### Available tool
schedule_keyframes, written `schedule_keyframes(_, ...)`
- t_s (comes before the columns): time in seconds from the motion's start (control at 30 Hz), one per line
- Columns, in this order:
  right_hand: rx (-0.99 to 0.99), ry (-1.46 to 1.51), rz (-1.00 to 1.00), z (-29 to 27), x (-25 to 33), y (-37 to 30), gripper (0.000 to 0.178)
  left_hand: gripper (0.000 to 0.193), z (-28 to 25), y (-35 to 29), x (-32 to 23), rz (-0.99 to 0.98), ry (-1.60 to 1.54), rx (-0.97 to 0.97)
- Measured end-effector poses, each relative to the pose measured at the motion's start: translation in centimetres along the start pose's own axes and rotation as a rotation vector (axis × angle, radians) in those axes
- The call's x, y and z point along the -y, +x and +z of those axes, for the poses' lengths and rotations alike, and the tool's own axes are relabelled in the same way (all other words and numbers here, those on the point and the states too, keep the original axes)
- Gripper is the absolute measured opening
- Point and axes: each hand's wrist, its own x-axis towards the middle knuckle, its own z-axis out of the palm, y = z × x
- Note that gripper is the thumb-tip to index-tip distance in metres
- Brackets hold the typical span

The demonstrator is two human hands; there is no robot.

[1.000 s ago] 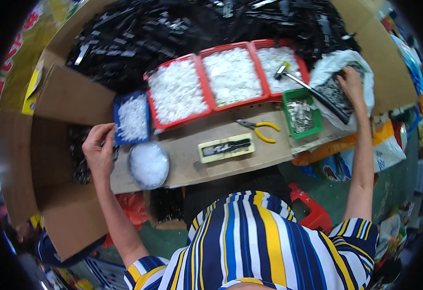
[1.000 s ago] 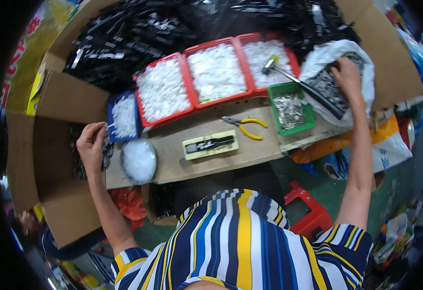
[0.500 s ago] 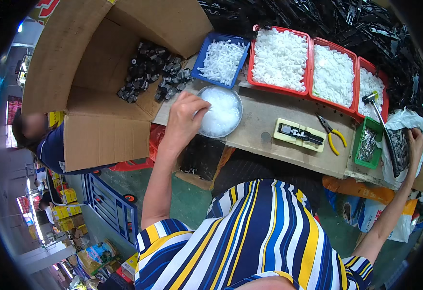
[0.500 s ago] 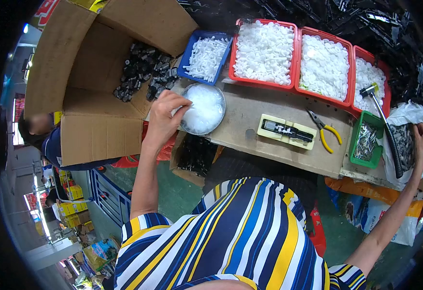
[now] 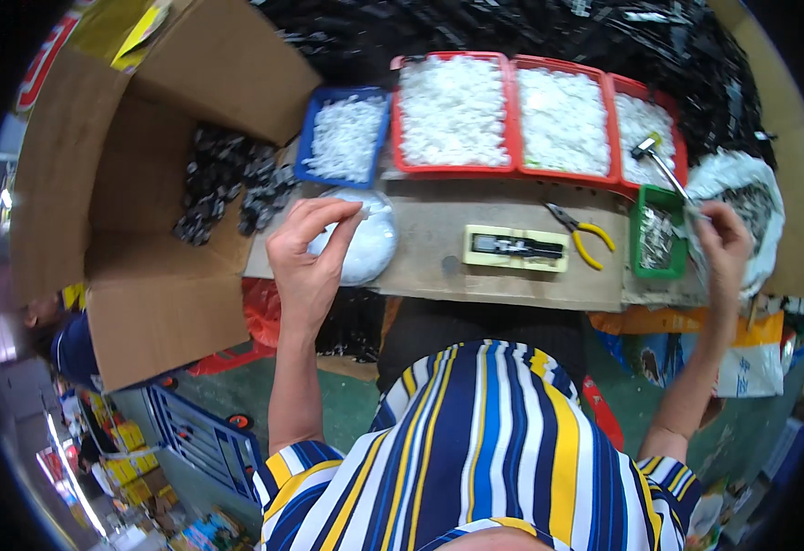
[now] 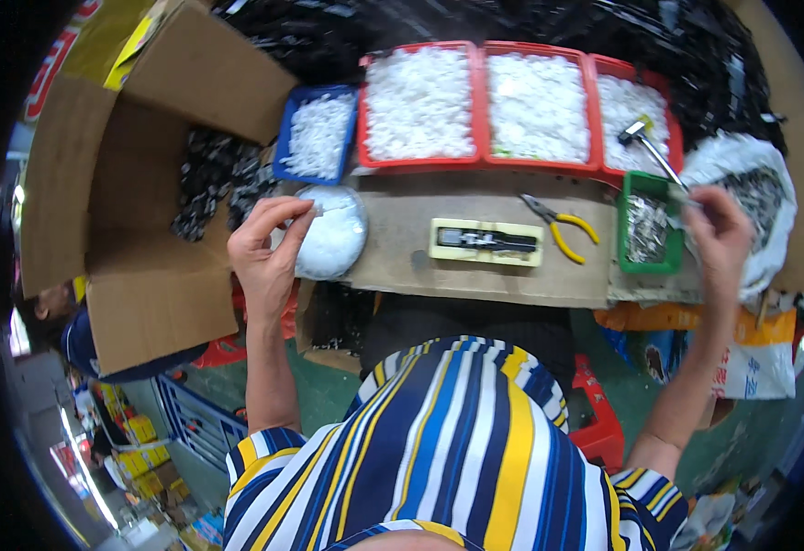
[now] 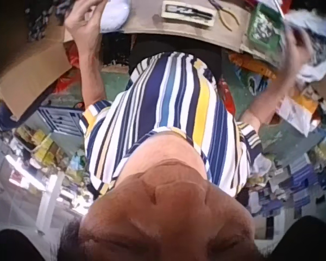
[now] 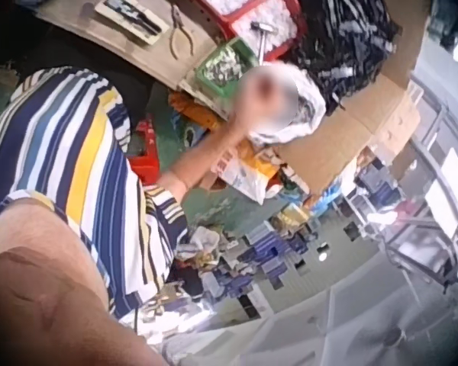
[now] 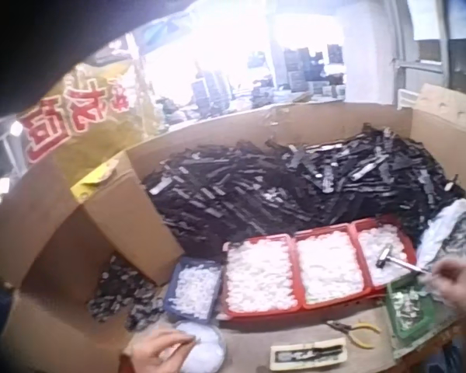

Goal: The person assembles lock cylinders by inserting white plastic components and metal pins into a black housing. They use a hammer to tap the pins into place and pliers to adjust the assembly. The finished units are placed into a cardboard box.

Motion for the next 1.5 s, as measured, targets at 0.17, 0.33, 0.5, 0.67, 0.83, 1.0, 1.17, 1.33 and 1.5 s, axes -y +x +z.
schedule_keyframes(0.17, 0.286, -0.240, -0.135, 9.5, 5.3, -1.2, 0.013, 0.017, 3.8, -0.5, -1.1, 0.023, -0.206, -0.020)
schedule_keyframes(0.33, 0.384, -0.553, -0.306, 14.0, 3.2, -0.9, 0.012, 0.019, 5.1, -0.8, -2.4, 0.012, -0.261, 0.003)
schedule_keyframes(0.5, 0.447, -0.668, -0.437, 14.9, 3.4, -0.3, 0.015, 0.018, 5.5, -1.5, -2.3, -0.025, -0.269, 0.022)
schedule_keyframes(0.67, 0.378, -0.560, -0.519, 14.8, 3.1, 0.2, 0.021, 0.018, 6.3, -1.5, -2.3, -0.074, -0.347, 0.029)
schedule_keyframes(0.83, 0.434, 0.107, -0.015, 13.6, 8.2, -0.7, 0.023, 0.016, 7.3, -2.2, -1.8, -0.159, -0.500, 0.027)
schedule_keyframes(1.0, 0.276, 0.798, 0.185, 15.9, 8.6, -3.5, 0.018, 0.016, 9.7, -2.7, -2.2, -0.195, -0.717, 0.065)
schedule_keyframes(1.17, 0.229, 0.883, 0.246, 17.2, 8.6, -4.9, 0.017, 0.015, 10.8, -2.7, -2.8, -0.169, -0.732, 0.078)
schedule_keyframes(1.33, 0.243, 0.851, 0.245, 17.3, 8.1, -5.2, 0.015, 0.016, 11.1, -2.7, -2.8, -0.099, -0.654, 0.110)
schedule_keyframes(1.5, 0.255, 0.800, 0.208, 17.1, 8.0, -5.2, 0.014, 0.018, 11.4, -2.6, -2.9, 0.020, -0.570, 0.111)
